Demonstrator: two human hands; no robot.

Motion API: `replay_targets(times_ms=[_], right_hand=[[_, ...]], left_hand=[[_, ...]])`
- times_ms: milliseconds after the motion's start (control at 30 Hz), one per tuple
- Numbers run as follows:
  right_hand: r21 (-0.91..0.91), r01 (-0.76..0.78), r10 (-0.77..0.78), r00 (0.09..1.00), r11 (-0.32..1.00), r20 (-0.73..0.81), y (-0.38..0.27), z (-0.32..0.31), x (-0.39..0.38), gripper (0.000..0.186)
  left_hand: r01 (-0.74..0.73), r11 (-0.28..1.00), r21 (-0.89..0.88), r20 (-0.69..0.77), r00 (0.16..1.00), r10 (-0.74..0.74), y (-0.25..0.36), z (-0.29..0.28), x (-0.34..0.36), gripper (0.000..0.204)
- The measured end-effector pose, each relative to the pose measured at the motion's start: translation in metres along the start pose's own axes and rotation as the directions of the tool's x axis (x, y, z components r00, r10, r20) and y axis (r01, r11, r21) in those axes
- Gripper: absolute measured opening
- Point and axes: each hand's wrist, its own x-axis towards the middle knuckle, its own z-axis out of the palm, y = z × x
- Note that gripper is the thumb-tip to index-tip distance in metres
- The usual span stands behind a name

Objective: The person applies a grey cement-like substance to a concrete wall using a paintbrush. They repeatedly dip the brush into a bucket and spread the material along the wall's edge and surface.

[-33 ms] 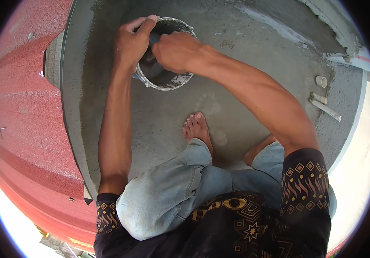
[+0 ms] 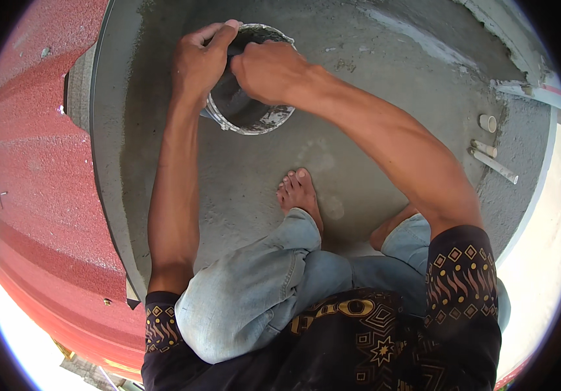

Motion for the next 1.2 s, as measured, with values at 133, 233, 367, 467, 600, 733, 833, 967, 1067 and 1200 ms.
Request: replay_targets(times_ms=[133,233,367,467,600,733,833,967,1067,1200], right_hand=[[-0.023,0.081,-0.08,0.996,0.996,0.039,0.003,0.017,-0.001,0.022],[-0.02,0.066,-0.066,0.997,0.998,0.041,0.003,0.019,-0.003,0.024],[0.007,0.0,0.0,0.997,1.0,-0.082,0.009,0.017,-0.004,0.026],[0.011,0.056,-0.057,0.998,0.998,0.031,0.011,0.032,-0.002,0.026],[0.045,-0.051,0.053,0.997,0.998,-0.055,0.013,0.013,-0.004,0.026],[0.046,0.036,-0.041,0.993,0.998,0.107,0.013,0.025,-0.01,0.025],[0.071,-0.078,0.075,0.996,0.994,0.04,0.011,0.006,-0.01,0.024],[0.089,-0.035,0.036,0.999,0.995,-0.018,0.009,0.017,-0.007,0.022],[0.011,0.038,-0.039,0.996,0.999,0.082,0.004,0.01,-0.01,0.024],[0.116,-0.041,0.049,0.996,0.992,-0.072,0.007,0.016,-0.005,0.028]], left_hand=[[-0.014,0.997,0.074,-0.003,1.0,0.014,-0.002,-0.001,0.003,0.041],[-0.099,0.995,0.024,-0.041,0.994,0.099,-0.011,-0.003,0.005,0.04],[-0.013,0.999,0.042,0.007,1.0,0.012,0.003,0.005,0.001,0.04],[-0.063,0.994,0.087,-0.02,0.998,0.065,-0.007,0.001,0.005,0.04],[-0.028,0.996,0.086,0.015,1.0,0.027,0.01,0.008,-0.003,0.04],[-0.043,0.992,0.122,-0.007,0.999,0.044,0.001,0.003,0.006,0.039],[-0.013,1.0,0.027,0.027,1.0,0.012,0.005,0.005,0.002,0.039],[-0.024,0.997,0.068,0.042,0.999,0.021,0.008,0.01,0.003,0.039],[-0.046,0.996,0.072,0.022,0.999,0.044,0.002,0.005,0.003,0.038],[0.002,0.998,0.069,0.029,1.0,-0.004,0.006,0.006,0.005,0.036]])
